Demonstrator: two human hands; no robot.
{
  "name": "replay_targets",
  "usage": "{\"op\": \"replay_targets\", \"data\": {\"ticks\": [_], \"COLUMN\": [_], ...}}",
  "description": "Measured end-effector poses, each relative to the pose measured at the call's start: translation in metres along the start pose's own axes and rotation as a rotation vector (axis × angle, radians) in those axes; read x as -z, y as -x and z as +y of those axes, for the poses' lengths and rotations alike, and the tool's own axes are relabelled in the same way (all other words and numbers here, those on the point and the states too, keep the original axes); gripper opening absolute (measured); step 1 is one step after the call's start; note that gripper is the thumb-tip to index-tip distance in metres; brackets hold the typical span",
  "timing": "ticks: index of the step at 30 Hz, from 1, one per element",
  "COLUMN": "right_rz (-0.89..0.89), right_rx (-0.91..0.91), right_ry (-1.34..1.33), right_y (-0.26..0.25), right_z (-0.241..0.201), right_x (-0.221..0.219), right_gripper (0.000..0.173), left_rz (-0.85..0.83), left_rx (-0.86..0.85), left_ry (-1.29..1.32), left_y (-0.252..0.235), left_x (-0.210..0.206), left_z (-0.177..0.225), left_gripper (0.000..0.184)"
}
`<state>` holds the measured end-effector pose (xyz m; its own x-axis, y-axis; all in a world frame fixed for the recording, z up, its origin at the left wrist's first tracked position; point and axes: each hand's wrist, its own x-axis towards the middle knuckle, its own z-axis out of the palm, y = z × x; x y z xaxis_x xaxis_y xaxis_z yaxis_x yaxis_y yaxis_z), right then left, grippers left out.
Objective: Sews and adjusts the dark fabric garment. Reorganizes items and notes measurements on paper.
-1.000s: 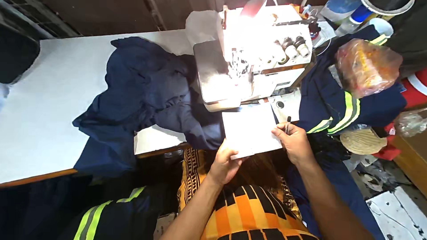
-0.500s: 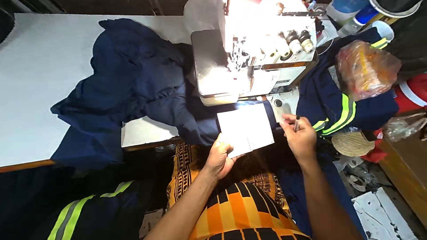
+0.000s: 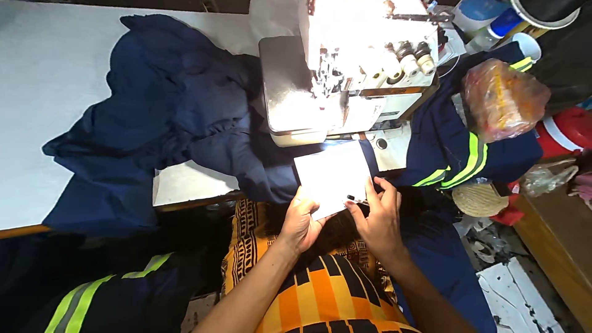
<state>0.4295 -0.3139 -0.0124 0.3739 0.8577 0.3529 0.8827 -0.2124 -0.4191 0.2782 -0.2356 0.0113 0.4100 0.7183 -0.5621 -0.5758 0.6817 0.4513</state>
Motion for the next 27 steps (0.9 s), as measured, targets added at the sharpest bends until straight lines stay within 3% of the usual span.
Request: {"op": "replay_targets", "data": {"ticks": [4,9,27], "right_rz": [-0.023,0.019,-0.051], "right_rx": [0.035,-0.029,-0.028], "right_ry": [-0.060,-0.048,0.023], "right_y": [0.001,-0.001,0.006], "right_z": [-0.009,-0.003,0.003], "right_x": [-0.002,-0.002,-0.005], "right_gripper": [0.057,0.072,0.075], "left_rz": [0.016,-0.011,0.004], "left_rx": [-0.012,-0.007,-0.001], "left_ry": [-0.017,0.003,0.022], "left_y": [0.000,-0.001,-0.004], "left_x": [-0.001,0.001,0.001], "left_z": [-0.002,-0.002,-0.002], "left_gripper": [0.048,0.051,0.046]}}
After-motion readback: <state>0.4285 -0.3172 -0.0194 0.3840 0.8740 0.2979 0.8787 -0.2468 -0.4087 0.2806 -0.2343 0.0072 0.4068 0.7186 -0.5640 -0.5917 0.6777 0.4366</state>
